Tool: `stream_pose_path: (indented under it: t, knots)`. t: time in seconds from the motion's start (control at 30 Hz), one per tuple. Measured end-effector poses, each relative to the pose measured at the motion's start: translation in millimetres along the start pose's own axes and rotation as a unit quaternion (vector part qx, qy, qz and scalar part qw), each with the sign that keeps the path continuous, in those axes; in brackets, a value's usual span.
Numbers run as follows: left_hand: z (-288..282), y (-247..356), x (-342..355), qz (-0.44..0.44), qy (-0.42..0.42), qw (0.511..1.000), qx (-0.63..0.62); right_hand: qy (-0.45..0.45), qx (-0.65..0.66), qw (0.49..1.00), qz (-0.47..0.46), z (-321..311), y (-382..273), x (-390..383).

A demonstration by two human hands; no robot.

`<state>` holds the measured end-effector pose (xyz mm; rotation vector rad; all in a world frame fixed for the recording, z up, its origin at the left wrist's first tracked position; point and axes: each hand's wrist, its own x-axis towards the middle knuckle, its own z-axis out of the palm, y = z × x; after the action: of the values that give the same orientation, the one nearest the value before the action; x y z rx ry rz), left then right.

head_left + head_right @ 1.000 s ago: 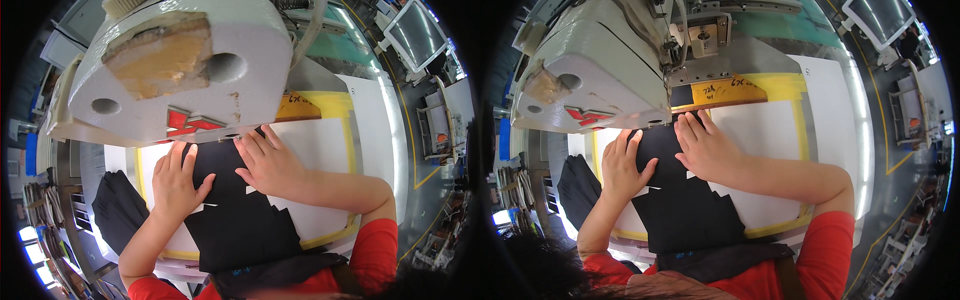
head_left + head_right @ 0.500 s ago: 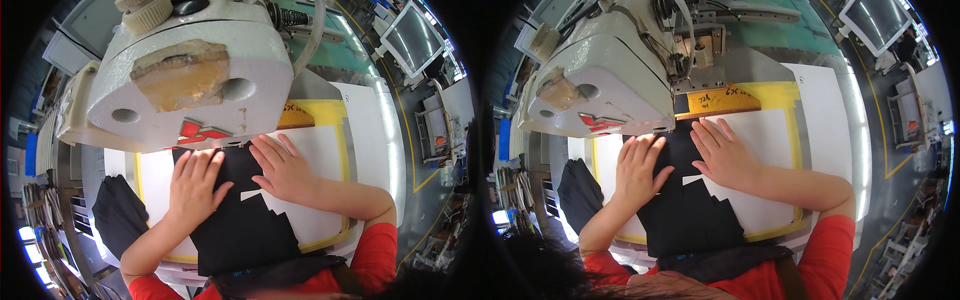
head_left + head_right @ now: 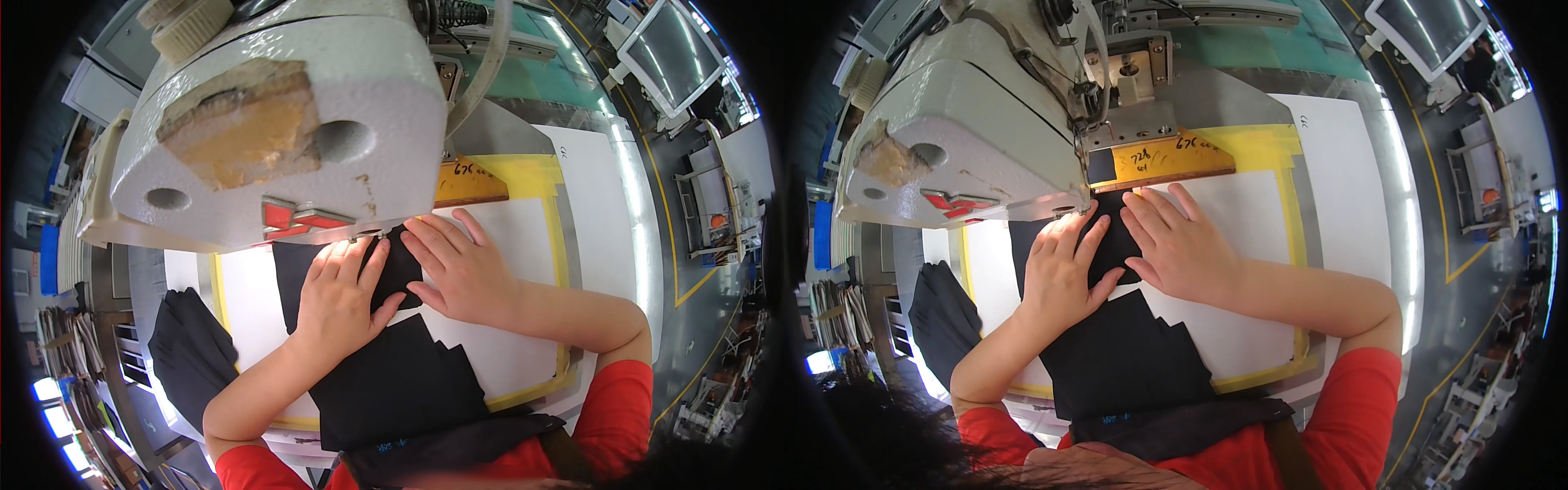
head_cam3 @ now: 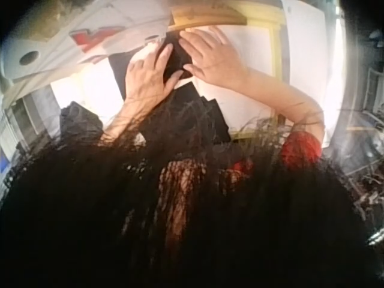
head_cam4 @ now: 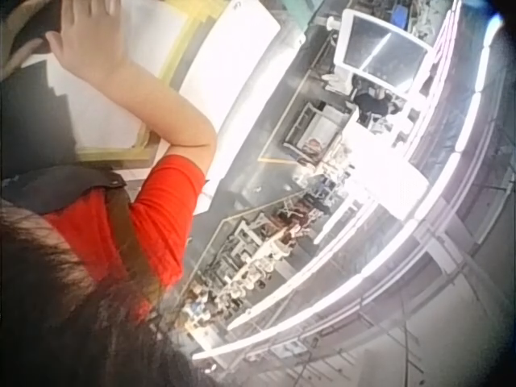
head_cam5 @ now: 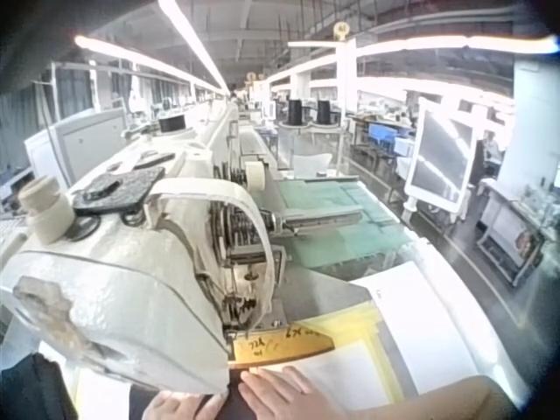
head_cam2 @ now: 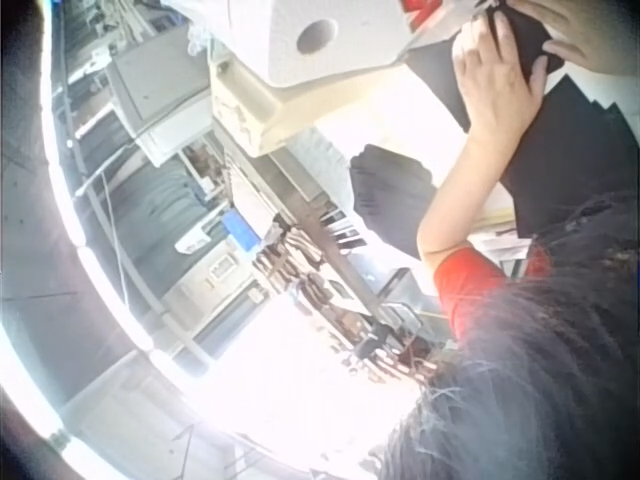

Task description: Sewing black fabric or leather pieces using an industrial sewing machine.

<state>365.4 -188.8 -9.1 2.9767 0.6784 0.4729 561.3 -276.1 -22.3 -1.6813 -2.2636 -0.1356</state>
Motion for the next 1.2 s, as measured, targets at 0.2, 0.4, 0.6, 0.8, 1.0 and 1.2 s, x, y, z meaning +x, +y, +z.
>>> stream_pose_path:
  t: [0.2,0.4,0.6,0.8,1.0,1.2]
  knots:
    - [0,0,0,-0.006,-0.003,1.000,-0.003,0.007,0.007,1.000,-0.002,2,2,-1]
    - [1,1,0,-0.006,0.007,1.000,-0.002,0.010,0.013,1.000,-0.002,3,3,-1]
    - [3,3,-2,-0.005,0.011,1.000,0.007,0.018,0.019,1.000,-0.007,4,5,-3]
    - [2,6,-1,-0.013,0.001,1.000,0.010,0.033,0.029,0.999,-0.010,4,5,-3]
    - [-3,11,5,-0.030,-0.003,0.999,0.012,0.055,0.052,0.997,-0.013,5,6,0]
    - [-2,15,5,-0.044,0.002,0.999,0.020,0.069,0.068,0.995,-0.017,4,9,-2]
